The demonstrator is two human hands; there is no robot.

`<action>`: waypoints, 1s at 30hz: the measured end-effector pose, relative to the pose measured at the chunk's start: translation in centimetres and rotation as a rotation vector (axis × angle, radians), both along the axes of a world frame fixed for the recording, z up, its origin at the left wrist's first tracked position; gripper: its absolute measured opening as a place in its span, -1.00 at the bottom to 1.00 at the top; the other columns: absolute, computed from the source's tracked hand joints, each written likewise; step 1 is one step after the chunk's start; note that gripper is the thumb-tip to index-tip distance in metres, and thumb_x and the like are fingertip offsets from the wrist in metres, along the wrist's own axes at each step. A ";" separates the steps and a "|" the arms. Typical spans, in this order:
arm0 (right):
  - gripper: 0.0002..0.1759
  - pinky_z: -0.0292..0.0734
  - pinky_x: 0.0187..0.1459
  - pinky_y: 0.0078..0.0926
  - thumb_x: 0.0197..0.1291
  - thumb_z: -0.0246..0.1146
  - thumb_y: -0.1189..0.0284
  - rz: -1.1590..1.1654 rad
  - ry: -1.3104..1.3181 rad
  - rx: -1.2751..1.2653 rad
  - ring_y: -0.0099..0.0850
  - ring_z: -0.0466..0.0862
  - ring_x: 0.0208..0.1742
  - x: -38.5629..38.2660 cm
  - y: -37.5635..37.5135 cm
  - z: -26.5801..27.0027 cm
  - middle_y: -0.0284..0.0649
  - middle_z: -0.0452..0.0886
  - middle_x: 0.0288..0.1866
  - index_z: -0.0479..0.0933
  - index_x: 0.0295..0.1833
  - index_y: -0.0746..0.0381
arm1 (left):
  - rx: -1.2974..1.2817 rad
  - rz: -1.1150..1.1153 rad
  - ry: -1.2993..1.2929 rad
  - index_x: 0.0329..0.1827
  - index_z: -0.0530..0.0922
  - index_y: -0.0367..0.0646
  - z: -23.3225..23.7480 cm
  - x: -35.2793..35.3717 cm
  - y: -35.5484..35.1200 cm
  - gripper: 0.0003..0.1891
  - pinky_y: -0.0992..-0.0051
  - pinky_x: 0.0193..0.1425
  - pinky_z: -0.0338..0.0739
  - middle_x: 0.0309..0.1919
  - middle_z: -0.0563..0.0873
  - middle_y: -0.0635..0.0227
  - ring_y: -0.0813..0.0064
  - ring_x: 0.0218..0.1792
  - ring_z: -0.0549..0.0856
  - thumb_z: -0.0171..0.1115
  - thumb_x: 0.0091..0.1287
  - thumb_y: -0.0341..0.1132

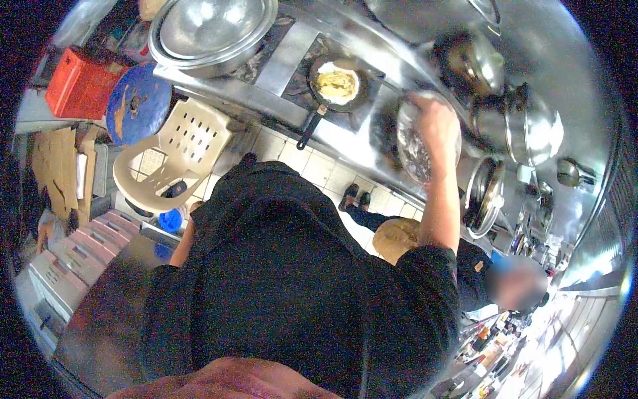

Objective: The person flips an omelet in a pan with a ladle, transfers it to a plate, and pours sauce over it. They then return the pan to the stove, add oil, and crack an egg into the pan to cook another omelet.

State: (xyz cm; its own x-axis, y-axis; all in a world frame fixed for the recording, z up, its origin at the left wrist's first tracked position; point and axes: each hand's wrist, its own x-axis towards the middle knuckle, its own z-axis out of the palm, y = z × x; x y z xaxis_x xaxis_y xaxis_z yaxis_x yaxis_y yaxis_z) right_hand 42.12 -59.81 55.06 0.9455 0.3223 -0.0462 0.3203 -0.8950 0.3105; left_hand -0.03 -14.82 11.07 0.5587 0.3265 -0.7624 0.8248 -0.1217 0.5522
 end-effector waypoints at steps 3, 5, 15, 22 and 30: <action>-0.48 0.64 -0.17 -0.18 0.12 0.12 0.52 0.041 -0.075 0.051 -0.15 0.75 -0.22 0.6 -0.3 -2.2 -0.06 0.72 -0.23 0.65 0.13 -0.24 | -0.019 0.048 0.032 -0.15 0.66 -0.46 -0.1 0.9 0.0 -0.59 0.36 -0.22 0.56 -0.34 0.76 0.10 0.32 -0.32 0.73 0.27 0.29 -0.16; -0.48 0.64 -0.24 -0.20 0.12 0.12 0.52 0.041 -0.082 0.072 -0.14 0.75 -0.27 1.2 -0.6 -3.5 -0.07 0.72 -0.24 0.66 0.12 -0.24 | -0.037 0.076 0.037 -0.16 0.66 -0.46 -0.1 1.5 0.1 -0.61 0.38 -0.26 0.57 -0.35 0.75 0.09 0.33 -0.35 0.73 0.27 0.30 -0.17; -0.52 0.66 -0.30 -0.26 0.14 0.14 0.46 0.173 -0.144 -0.087 -0.23 0.76 -0.33 3.6 -0.7 -4.7 -0.17 0.72 -0.29 0.67 0.09 -0.30 | -0.020 0.009 -0.025 -0.18 0.66 -0.41 0.7 1.6 0.8 -0.62 0.46 -0.39 0.58 -0.50 0.73 0.20 0.43 -0.46 0.70 0.24 0.31 -0.16; -0.46 0.62 -0.07 -0.20 0.06 0.18 0.49 0.100 0.029 -0.080 -0.14 0.73 -0.16 4.7 0.4 -1.2 -0.08 0.72 -0.18 0.64 0.15 -0.24 | 0.141 -0.140 -0.004 -0.49 0.68 -0.25 -0.8 0.1 0.7 -0.59 0.33 -0.29 0.49 -0.58 0.70 0.24 0.41 -0.46 0.69 0.21 0.26 -0.03; -0.50 0.60 -0.07 -0.22 0.04 0.30 0.47 0.102 0.045 -0.075 -0.14 0.71 -0.11 2.1 -0.7 1.3 -0.14 0.70 -0.11 0.66 0.14 -0.17 | 0.039 0.036 0.016 -0.37 0.69 -0.31 -0.1 0.3 0.0 -0.63 0.37 -0.30 0.48 -0.54 0.70 0.27 0.46 -0.47 0.64 0.27 0.27 -0.09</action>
State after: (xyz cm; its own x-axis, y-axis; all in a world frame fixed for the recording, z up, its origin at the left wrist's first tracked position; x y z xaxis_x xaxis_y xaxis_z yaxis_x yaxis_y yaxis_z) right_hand 44.23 -60.53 56.33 0.9043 0.4111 -0.1149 0.4237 -0.8319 0.3584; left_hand 0.31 -14.83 10.97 0.5336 0.3761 -0.7575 0.8378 -0.1127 0.5342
